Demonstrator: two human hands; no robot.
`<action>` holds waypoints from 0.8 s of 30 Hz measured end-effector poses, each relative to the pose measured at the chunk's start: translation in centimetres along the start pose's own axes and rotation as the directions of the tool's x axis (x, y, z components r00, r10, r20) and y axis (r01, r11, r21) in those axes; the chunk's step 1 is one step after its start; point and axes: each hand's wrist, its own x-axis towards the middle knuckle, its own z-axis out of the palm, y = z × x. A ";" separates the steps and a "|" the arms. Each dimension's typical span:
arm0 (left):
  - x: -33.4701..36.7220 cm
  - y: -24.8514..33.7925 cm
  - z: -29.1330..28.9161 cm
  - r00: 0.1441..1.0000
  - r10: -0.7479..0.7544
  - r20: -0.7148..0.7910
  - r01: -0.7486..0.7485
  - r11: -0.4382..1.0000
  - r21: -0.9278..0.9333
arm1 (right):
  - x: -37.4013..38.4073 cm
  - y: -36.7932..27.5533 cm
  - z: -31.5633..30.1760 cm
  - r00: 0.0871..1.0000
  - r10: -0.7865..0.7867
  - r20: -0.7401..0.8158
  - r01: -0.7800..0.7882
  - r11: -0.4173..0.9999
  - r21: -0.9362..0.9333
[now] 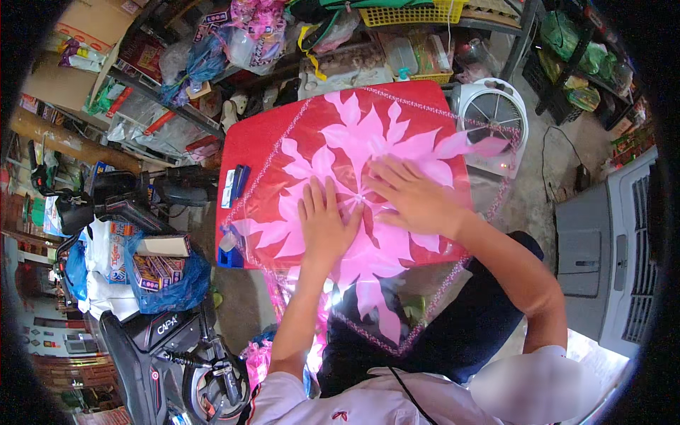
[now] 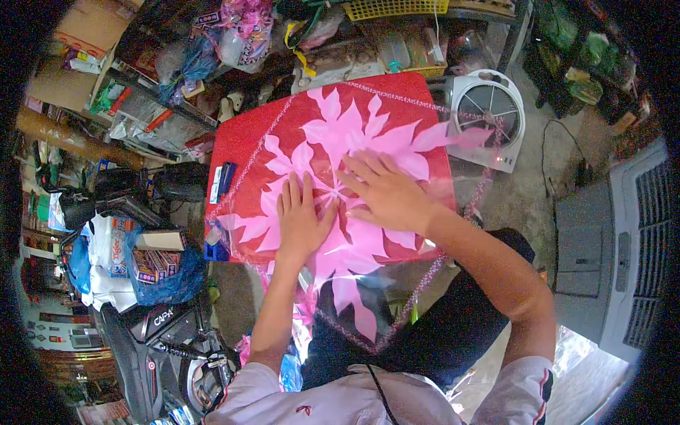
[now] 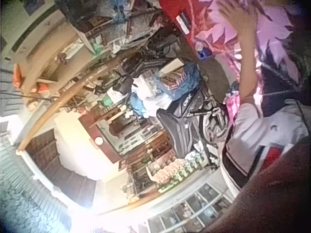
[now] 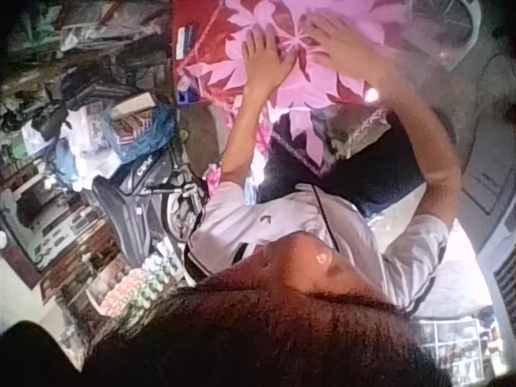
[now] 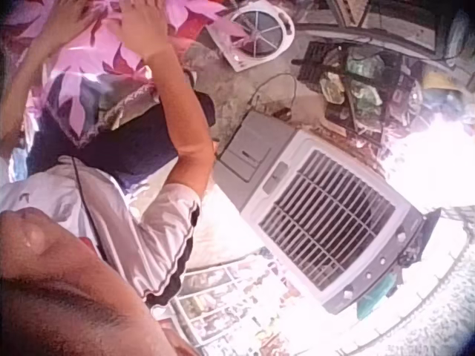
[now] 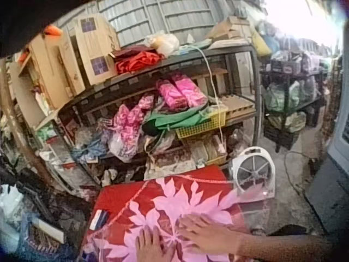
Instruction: The person organizes and packages pink plastic decorative items at a red table, using a tape dispenser to seal the packages.
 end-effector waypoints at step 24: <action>2.1 -0.8 1.5 1.000 -0.012 -0.012 0.012 0.999 0.037 | -1.4 13.6 0.8 0.834 0.548 -0.061 -0.550 0.818 -0.171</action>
